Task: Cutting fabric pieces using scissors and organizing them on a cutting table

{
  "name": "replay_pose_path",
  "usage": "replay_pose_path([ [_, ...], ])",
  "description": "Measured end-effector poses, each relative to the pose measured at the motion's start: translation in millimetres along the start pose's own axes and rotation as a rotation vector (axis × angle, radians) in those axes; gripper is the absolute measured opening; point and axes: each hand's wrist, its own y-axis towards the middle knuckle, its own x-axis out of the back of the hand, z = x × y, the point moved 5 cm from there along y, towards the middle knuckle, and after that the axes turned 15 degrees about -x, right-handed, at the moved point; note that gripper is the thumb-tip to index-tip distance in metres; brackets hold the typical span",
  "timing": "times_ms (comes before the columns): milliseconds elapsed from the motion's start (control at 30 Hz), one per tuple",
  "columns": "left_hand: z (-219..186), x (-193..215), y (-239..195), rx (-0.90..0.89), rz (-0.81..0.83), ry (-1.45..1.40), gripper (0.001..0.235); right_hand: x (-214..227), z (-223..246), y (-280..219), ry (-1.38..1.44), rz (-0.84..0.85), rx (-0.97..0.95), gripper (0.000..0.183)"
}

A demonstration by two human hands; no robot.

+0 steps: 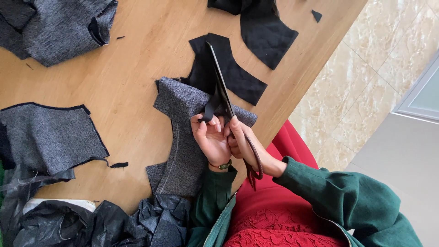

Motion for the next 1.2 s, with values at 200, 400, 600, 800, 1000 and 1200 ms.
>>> replay_pose_path([
  [200,-0.9,-1.9,0.8,0.034,-0.024,-0.014,0.017,-9.7,18.2,-3.6,-0.017,0.021,-0.046,0.061],
  [400,-9.9,-11.0,2.5,-0.005,-0.023,-0.041,0.016,-8.7,16.8,4.7,-0.011,0.046,-0.038,0.061],
  [600,-9.6,-10.2,4.0,-0.043,-0.012,-0.084,0.015,-13.8,29.8,-5.0,0.016,0.141,-0.017,0.065],
  [800,-8.1,-1.5,13.8,-0.140,-0.003,-0.062,0.016,16.7,48.6,-2.8,0.025,0.296,-0.014,0.071],
  [1000,-10.9,-0.6,19.5,-0.258,0.089,0.024,0.015,115.0,104.8,14.3,-0.627,-0.102,0.262,0.052],
  [1200,-16.3,-22.9,5.9,-0.552,0.199,0.504,0.051,181.0,194.0,44.5,-1.235,-0.536,0.580,0.067],
])
